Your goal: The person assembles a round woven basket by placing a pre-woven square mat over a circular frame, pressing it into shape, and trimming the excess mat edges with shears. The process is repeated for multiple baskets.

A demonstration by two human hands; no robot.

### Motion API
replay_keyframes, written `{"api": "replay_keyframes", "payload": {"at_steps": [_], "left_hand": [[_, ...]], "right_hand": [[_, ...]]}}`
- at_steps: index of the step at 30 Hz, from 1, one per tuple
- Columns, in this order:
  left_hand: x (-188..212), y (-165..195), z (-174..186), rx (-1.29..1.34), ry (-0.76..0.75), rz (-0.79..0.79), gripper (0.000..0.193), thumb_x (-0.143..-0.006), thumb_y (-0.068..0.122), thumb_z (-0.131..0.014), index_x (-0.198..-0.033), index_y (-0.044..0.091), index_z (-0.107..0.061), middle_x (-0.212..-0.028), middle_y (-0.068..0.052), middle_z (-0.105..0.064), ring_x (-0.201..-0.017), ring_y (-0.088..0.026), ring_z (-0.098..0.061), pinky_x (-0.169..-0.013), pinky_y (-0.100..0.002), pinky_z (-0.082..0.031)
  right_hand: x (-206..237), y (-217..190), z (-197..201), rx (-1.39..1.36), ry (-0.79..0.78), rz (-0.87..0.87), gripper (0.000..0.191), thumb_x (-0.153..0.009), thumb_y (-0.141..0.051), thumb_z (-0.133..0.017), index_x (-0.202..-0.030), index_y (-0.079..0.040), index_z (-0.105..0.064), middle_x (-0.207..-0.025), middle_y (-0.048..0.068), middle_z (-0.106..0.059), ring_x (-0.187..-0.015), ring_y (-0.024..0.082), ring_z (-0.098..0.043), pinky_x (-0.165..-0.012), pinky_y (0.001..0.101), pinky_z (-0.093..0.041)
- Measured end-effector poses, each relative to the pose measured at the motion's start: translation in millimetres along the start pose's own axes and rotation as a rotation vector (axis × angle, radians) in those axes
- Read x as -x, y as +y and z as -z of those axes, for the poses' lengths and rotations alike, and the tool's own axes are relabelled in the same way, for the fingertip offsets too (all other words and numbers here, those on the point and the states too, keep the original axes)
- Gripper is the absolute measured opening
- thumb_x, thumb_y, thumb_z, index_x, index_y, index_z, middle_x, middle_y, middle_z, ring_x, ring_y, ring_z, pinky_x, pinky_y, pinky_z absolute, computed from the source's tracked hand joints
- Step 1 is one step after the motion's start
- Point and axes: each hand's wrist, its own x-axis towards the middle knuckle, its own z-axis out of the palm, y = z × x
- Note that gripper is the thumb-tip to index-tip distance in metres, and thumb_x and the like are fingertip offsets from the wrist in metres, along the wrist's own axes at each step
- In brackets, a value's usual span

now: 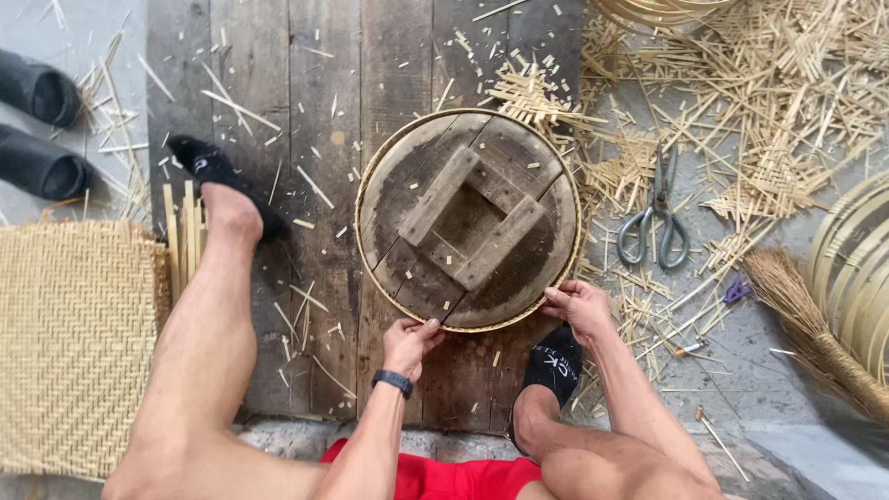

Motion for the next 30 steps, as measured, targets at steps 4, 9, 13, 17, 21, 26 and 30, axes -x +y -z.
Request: {"api": "replay_keyframes", "payload": {"at_steps": [4,9,13,17,21,26,30], "left_hand": [[-2,5,0,-0.016,0.014,-0.001,0.034,-0.084,-0.002,-0.077,-0.109,-0.005,-0.053,-0.098,-0.016,-0.069,-0.086,-0.027,-0.072,-0.078,-0.043,-0.065],[1,11,-1,-0.025,0.002,-0.014,0.036,-0.081,-0.001,-0.082,-0.108,-0.005,-0.059,-0.098,-0.013,-0.070,-0.085,-0.022,-0.072,-0.076,-0.038,-0.065],[-4,22,-3,-0.010,0.131,-0.139,0.045,-0.084,0.016,-0.082,-0.120,0.000,-0.062,-0.101,-0.007,-0.070,-0.083,-0.016,-0.066,-0.069,-0.030,-0.055],[-7,29,-11,0.124,0.299,0.037,0.058,-0.093,0.047,-0.064,-0.132,0.004,-0.059,-0.114,-0.002,-0.070,-0.096,-0.015,-0.065,-0.078,-0.034,-0.053],[-5,30,-21,-0.033,0.389,0.053,0.070,-0.100,0.058,-0.053,-0.141,0.002,-0.064,-0.125,-0.022,-0.070,-0.094,-0.030,-0.062,-0.088,-0.059,-0.055],[1,31,-13,0.376,0.122,-0.162,0.075,-0.099,0.063,-0.046,-0.148,0.005,-0.049,-0.147,-0.007,-0.058,-0.134,-0.026,-0.055,-0.109,-0.041,-0.044],[0,27,8,0.485,0.167,0.014,0.071,-0.099,0.063,-0.039,-0.143,0.007,-0.052,-0.136,-0.013,-0.063,-0.122,-0.029,-0.061,-0.101,-0.043,-0.051]], "right_hand": [[-1,-5,-8,0.073,0.041,0.014,0.019,-0.091,-0.003,-0.072,-0.106,0.005,-0.065,-0.097,0.014,-0.073,-0.081,0.024,-0.073,-0.071,0.0345,-0.063],[27,-34,-26,0.475,0.160,0.143,0.036,-0.085,-0.014,-0.081,-0.115,0.002,-0.070,-0.104,0.013,-0.076,-0.091,0.024,-0.074,-0.084,0.0377,-0.060],[55,-91,-66,1.056,0.195,0.972,0.082,-0.064,-0.033,-0.094,-0.130,0.001,-0.059,-0.122,0.019,-0.062,-0.114,0.033,-0.060,-0.101,0.0441,-0.046],[29,-124,-137,1.657,-0.370,1.532,0.099,-0.033,-0.059,-0.091,-0.115,-0.010,-0.068,-0.112,0.013,-0.069,-0.107,0.030,-0.064,-0.101,0.0539,-0.041],[1,-128,-165,2.141,-0.651,1.016,0.050,-0.069,-0.041,-0.084,-0.105,-0.011,-0.066,-0.097,0.004,-0.066,-0.096,0.021,-0.063,-0.092,0.0390,-0.046],[22,-133,-160,1.851,-0.685,1.075,0.076,-0.056,-0.070,-0.089,-0.088,-0.006,-0.066,-0.089,0.010,-0.066,-0.093,0.027,-0.064,-0.088,0.0424,-0.045],[64,-145,-162,1.473,-0.616,1.191,0.077,-0.048,-0.070,-0.090,-0.087,-0.007,-0.070,-0.078,0.009,-0.067,-0.076,0.027,-0.065,-0.073,0.0419,-0.049]]}}
